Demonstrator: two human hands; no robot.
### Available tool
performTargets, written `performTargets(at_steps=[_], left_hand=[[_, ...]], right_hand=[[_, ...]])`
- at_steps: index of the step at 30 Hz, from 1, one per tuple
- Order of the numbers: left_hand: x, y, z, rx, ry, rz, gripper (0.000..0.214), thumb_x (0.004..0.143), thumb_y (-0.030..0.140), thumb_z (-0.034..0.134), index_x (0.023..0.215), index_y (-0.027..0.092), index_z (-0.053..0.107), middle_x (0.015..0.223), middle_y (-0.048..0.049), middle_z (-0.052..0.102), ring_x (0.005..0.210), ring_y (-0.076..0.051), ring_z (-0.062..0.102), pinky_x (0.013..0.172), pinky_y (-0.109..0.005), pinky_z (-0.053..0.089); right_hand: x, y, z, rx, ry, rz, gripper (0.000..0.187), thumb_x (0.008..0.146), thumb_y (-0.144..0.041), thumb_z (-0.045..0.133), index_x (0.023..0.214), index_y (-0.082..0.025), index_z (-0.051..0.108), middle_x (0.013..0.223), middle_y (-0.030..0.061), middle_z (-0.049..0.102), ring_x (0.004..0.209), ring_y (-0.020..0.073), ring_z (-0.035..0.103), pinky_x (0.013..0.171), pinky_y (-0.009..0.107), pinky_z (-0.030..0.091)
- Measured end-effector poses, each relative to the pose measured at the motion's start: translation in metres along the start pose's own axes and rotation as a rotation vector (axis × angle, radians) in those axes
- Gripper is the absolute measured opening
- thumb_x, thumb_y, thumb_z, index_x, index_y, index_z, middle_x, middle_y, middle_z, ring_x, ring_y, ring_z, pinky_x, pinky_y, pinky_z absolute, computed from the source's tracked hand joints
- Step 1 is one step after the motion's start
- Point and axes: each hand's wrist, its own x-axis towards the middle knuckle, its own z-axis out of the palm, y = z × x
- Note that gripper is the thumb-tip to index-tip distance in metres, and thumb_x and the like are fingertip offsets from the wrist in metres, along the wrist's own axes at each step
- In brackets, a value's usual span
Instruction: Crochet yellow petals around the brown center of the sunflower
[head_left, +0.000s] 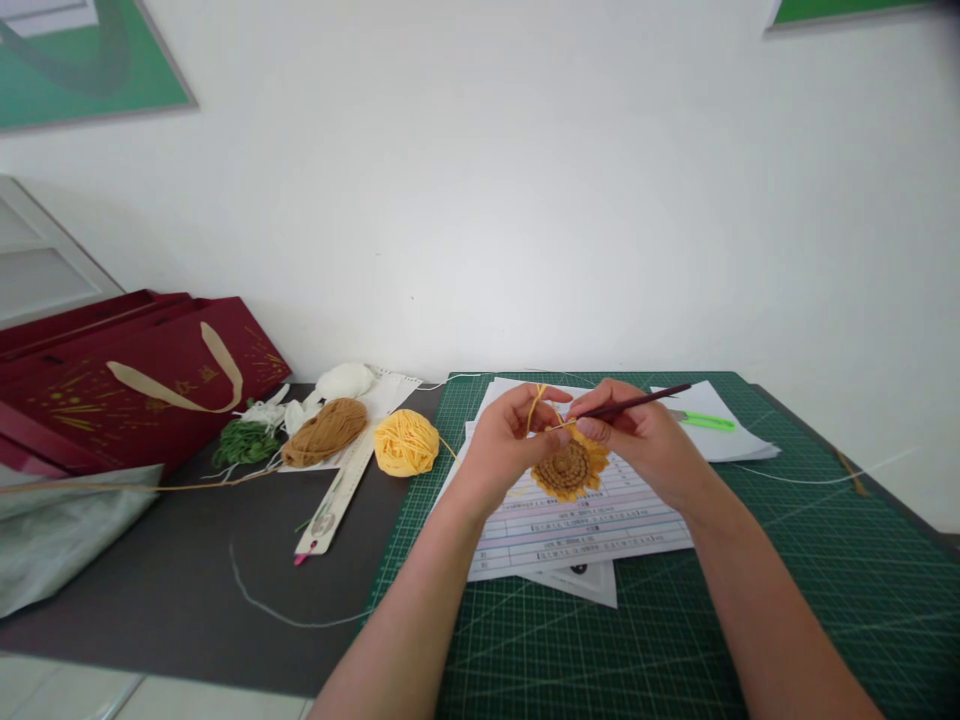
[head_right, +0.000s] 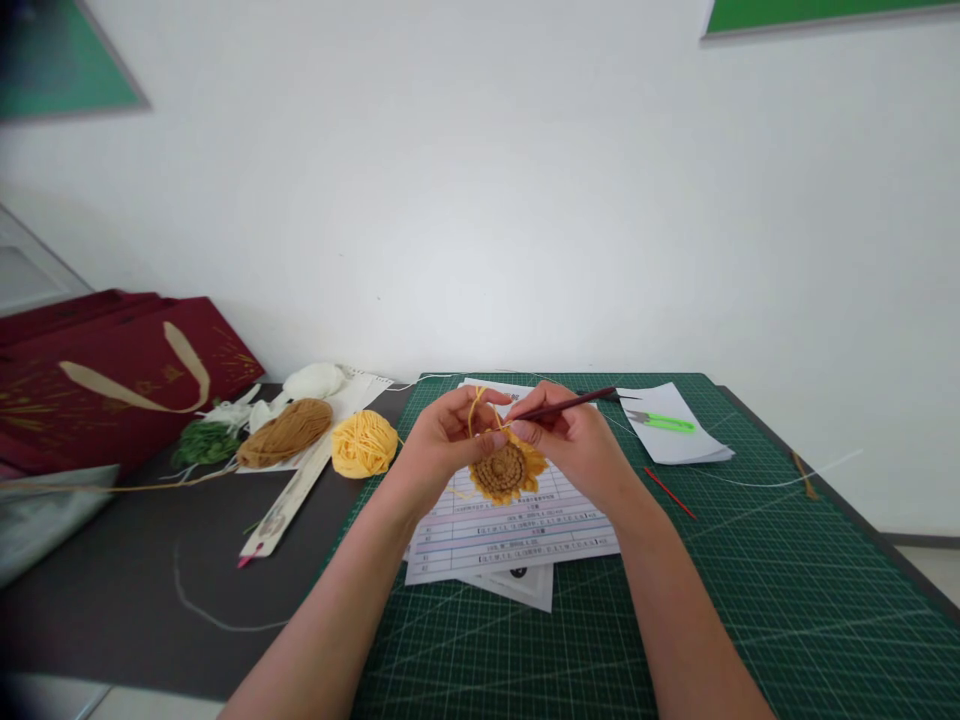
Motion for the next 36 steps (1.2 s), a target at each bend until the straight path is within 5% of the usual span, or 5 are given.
performTargets(at_steps=[16, 36], left_hand=[[-0.005, 0.013, -0.013, -0.016, -0.145, -0.016, 0.049, 0.076, 0.017, 0.086, 0.123, 0.02, 0.069, 0.085, -0.0017, 0.07, 0.076, -0.015, 0.063, 0.073, -0.029, 0.048], [-0.012, 0.025, -0.01, 0.033, -0.13, 0.07, 0.043, 0.082, 0.01, 0.078, 0.123, 0.021, 0.07, 0.085, 0.0001, 0.065, 0.074, -0.013, 0.058, 0.069, -0.028, 0.044]], right_hand=[[-0.003, -0.002, 0.012, 0.062, 0.022, -0.13, 0.008, 0.087, -0.034, 0.079, 0.087, -0.027, 0.076, 0.095, 0.0036, 0.073, 0.096, 0.0208, 0.07, 0.088, 0.036, 0.058], [-0.007, 0.006, 0.017, 0.216, 0.038, -0.05, 0.007, 0.09, -0.034, 0.077, 0.089, -0.03, 0.071, 0.097, 0.0009, 0.068, 0.099, 0.0205, 0.065, 0.09, 0.036, 0.052]])
